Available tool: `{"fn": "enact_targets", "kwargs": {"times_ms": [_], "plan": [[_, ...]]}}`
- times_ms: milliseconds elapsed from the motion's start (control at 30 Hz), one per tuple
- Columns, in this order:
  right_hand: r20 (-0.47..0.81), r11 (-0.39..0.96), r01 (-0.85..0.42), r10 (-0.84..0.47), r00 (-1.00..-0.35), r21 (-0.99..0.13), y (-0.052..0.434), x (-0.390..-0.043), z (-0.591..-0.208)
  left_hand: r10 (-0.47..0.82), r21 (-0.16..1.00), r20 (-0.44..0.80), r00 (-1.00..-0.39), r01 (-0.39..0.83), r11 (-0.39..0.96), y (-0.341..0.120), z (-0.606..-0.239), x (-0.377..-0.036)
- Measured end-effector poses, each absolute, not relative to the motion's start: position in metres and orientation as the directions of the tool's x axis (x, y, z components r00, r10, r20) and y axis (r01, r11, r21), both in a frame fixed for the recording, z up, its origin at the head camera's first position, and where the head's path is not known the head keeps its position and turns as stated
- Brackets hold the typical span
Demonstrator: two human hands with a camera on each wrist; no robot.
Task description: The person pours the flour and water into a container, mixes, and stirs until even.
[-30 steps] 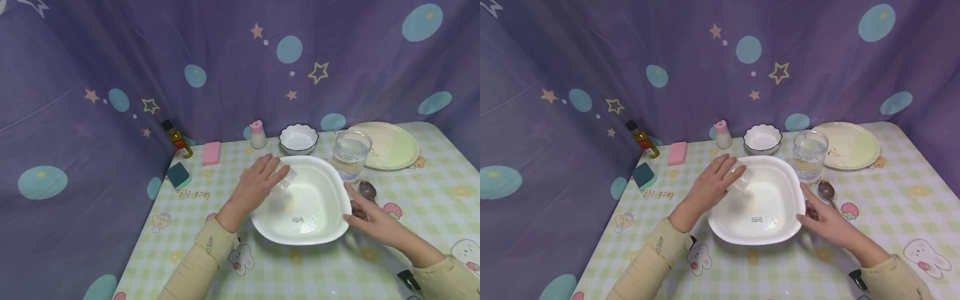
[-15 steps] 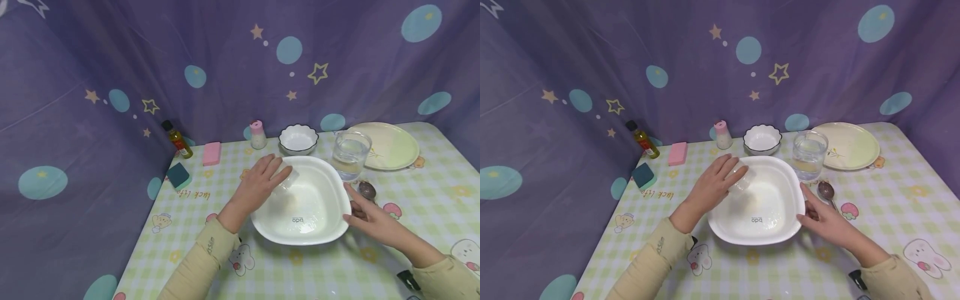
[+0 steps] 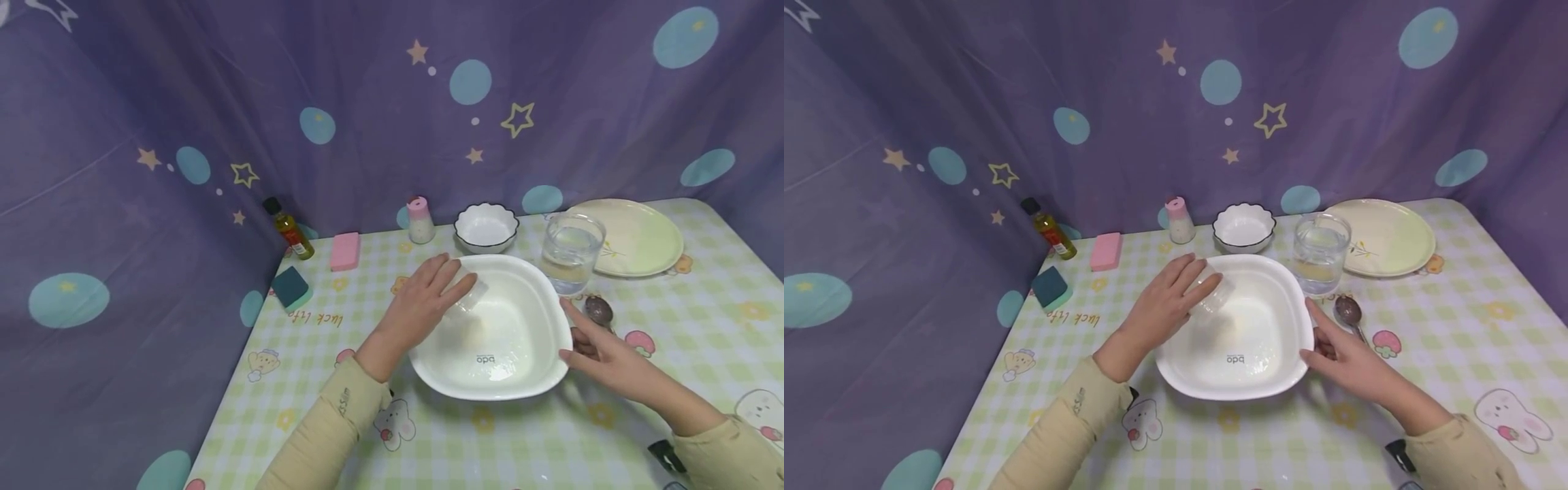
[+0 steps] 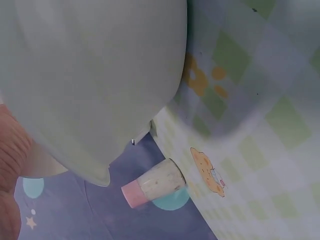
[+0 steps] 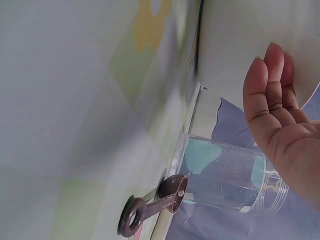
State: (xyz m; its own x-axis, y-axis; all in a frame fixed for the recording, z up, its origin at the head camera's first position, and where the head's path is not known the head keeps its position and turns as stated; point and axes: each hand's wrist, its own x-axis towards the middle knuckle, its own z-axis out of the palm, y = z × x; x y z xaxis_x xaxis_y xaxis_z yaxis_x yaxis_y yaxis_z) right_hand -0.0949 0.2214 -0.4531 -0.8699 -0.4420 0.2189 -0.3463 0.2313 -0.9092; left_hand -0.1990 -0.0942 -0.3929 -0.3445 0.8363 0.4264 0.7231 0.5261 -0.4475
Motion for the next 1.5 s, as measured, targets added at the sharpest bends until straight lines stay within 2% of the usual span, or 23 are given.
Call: {"fn": "enact_targets", "kwargs": {"times_ms": [200, 433, 667, 867, 1000, 1167, 1300, 1500], "plan": [[0.218, 0.236, -0.346, -0.439, -0.872, -0.908, 0.221, -0.095, -0.452, 0.821, -0.427, 0.427, -0.379, 0.716, 0.552, -0.094, -0.391, -0.199], [0.205, 0.246, -0.335, -0.437, -0.876, -0.909, 0.221, -0.094, -0.452, 0.766, -0.261, 0.432, -0.476, 0.747, 0.611, -0.101, -0.388, -0.202], [0.207, 0.258, -0.339, -0.43, -0.879, -0.905, 0.221, -0.094, -0.452, 0.646, 0.075, 0.453, -0.614, 0.748, 0.659, -0.106, -0.386, -0.203], [0.201, 0.253, -0.332, -0.432, -0.879, -0.909, 0.221, -0.094, -0.453, 0.502, 0.385, 0.426, -0.752, 0.653, 0.652, -0.109, -0.387, -0.203], [0.214, 0.238, -0.342, -0.437, -0.873, -0.909, 0.221, -0.095, -0.454, 0.414, 0.582, 0.373, -0.83, 0.557, 0.592, -0.113, -0.386, -0.205], [0.225, 0.225, -0.35, -0.441, -0.869, -0.909, 0.221, -0.095, -0.455, 0.282, 0.823, 0.276, -0.919, 0.377, 0.425, -0.12, -0.384, -0.207], [0.235, 0.215, -0.357, -0.445, -0.864, -0.909, 0.221, -0.095, -0.454, 0.213, 0.919, 0.226, -0.951, 0.281, 0.278, -0.13, -0.382, -0.211], [0.229, 0.224, -0.354, -0.443, -0.867, -0.908, 0.22, -0.095, -0.454, 0.165, 0.976, 0.169, -0.972, 0.189, 0.113, -0.148, -0.383, -0.221]]}}
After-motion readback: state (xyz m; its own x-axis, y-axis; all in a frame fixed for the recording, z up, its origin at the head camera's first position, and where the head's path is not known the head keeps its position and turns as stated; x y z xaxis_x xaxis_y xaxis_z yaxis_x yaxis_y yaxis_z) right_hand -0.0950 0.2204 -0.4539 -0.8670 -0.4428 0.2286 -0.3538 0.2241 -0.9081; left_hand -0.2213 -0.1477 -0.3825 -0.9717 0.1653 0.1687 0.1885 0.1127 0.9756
